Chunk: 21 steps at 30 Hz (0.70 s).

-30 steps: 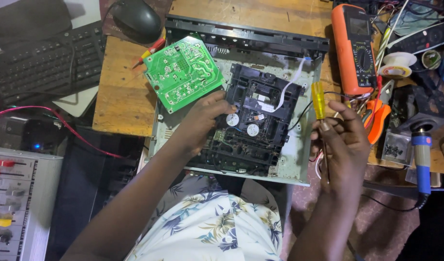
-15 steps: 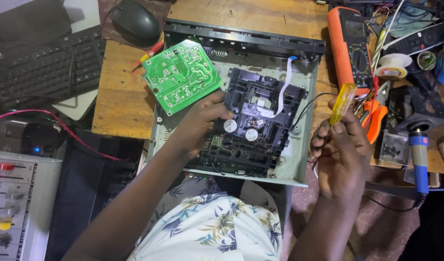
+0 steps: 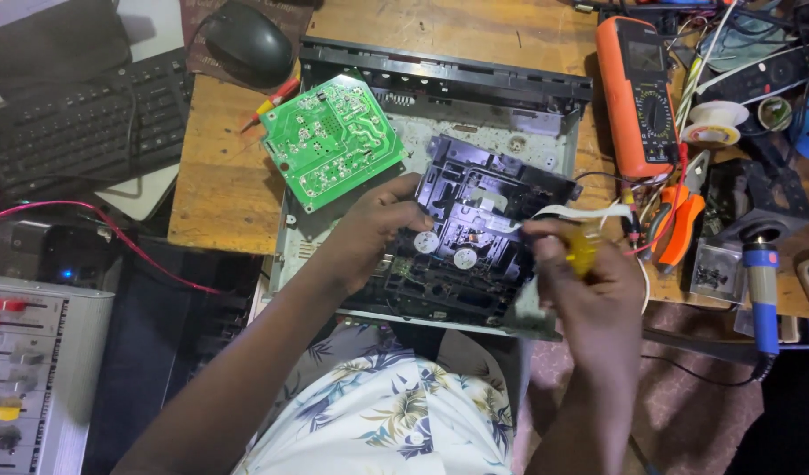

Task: Disassembling a DVD player by removing internal screws and extracting the disc drive assembly.

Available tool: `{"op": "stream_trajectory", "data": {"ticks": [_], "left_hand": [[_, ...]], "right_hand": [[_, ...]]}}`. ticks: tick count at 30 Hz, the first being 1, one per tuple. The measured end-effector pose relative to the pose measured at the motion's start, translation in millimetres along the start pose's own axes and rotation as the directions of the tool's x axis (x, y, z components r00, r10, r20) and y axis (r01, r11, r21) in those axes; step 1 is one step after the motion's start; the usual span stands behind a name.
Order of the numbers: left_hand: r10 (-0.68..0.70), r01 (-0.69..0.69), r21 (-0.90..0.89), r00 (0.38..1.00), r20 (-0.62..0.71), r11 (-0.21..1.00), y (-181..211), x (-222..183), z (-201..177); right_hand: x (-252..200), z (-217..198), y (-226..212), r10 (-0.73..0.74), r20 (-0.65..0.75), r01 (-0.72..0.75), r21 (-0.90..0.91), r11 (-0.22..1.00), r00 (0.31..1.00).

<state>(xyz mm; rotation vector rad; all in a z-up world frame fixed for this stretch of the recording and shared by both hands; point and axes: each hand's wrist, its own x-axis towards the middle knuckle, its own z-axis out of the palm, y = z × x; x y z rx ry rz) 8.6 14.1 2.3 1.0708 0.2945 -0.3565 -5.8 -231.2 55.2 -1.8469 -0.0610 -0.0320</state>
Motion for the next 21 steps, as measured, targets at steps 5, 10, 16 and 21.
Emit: {"op": "stream_trajectory", "data": {"ticks": [5,10,16,21], "left_hand": [[0.01,-0.011,0.039,1.0,0.028,0.999,1.8,-2.3,0.9],[0.059,-0.06,0.042,0.998,0.033,0.997,-1.4,-2.6,0.9],[0.075,-0.077,0.049,0.997,0.035,0.996,-6.1,1.6,1.7],[0.076,-0.076,-0.001,0.995,0.058,0.997,-11.7,6.9,-1.7]], "right_hand": [[-4.9,25.6,-34.6,0.137,0.073,-0.11,-0.293,0.95,0.988],[-4.2,33.3,-43.8,0.216,0.037,-0.186,-0.387,0.903,0.976],[-4.4,23.9,-11.0,0.085,0.042,-0.071,-0.263,0.962,0.995],[-6.7,21.2,-5.4,-0.023,0.054,0.032,-0.18,0.983,0.998]]}}
